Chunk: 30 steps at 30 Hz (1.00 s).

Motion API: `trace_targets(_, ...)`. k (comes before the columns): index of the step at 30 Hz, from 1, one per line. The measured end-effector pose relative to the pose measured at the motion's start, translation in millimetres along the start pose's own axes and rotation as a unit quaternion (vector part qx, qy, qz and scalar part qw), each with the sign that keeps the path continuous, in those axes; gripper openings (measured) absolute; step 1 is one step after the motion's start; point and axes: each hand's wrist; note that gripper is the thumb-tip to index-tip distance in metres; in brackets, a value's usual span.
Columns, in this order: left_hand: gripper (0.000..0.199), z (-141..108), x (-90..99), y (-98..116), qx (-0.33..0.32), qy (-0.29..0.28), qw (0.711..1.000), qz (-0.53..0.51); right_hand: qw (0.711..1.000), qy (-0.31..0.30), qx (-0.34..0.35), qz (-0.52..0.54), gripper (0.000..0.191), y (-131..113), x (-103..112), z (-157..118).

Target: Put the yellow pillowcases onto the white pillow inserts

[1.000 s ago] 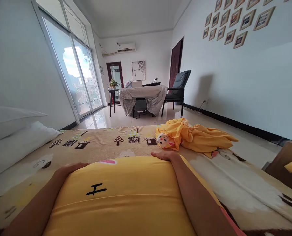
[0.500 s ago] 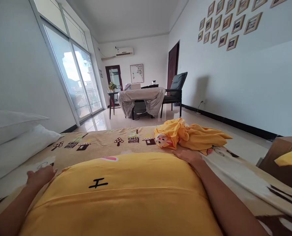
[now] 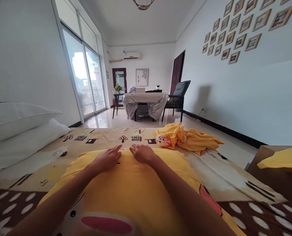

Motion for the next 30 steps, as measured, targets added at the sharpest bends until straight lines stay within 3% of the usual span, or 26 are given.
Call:
trace_targets(2,0.049,0,-27.6,11,-0.016,-0.007,1.000,-0.013,0.999,-0.010,0.038,0.022,0.049,-24,-15,-3)
trace_targets(4,0.050,-6,-42.1,-2,-0.005,0.005,1.000,-0.016,0.999,-0.012,0.018,0.037,0.055,-22,-30,-10)
trace_targets(9,0.052,-25,-39.1,-77,0.078,0.046,0.996,0.005,0.992,-0.015,-0.108,0.057,0.059,40,-47,-27)
trace_targets(15,0.055,-71,-57.4,-160,0.032,0.142,0.989,0.013,0.976,-0.023,-0.205,0.068,0.053,100,-62,-67)
trace_targets(18,0.055,-97,-55.5,-181,0.018,0.155,0.987,0.027,0.964,-0.026,-0.258,0.058,0.053,117,-63,-101)
trace_targets(20,0.055,-110,-43.4,-171,0.021,0.154,0.987,0.034,0.951,-0.005,-0.309,0.028,0.051,114,-55,-118)
trace_targets(23,0.055,-116,-22.3,-113,0.023,0.149,0.988,0.023,0.945,0.110,-0.308,-0.017,0.051,71,-36,-129)
trace_targets(25,0.053,-112,-18.2,-60,-0.021,0.132,0.991,0.014,0.971,0.155,-0.183,0.008,0.053,21,-24,-128)
trace_targets(27,0.051,-105,-25.9,-14,-0.113,0.095,0.989,0.013,0.988,0.150,-0.016,0.045,0.053,-30,-18,-124)
trace_targets(30,0.049,-101,-47.7,15,-0.192,0.077,0.978,0.022,0.985,0.137,0.067,0.077,0.053,-71,-24,-120)
Point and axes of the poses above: each hand's wrist, its own z-axis towards the middle knuckle, its own x-axis out of the back of the hand, y = z × x, and after that the axes turned 12 degrees about -z, right-handed
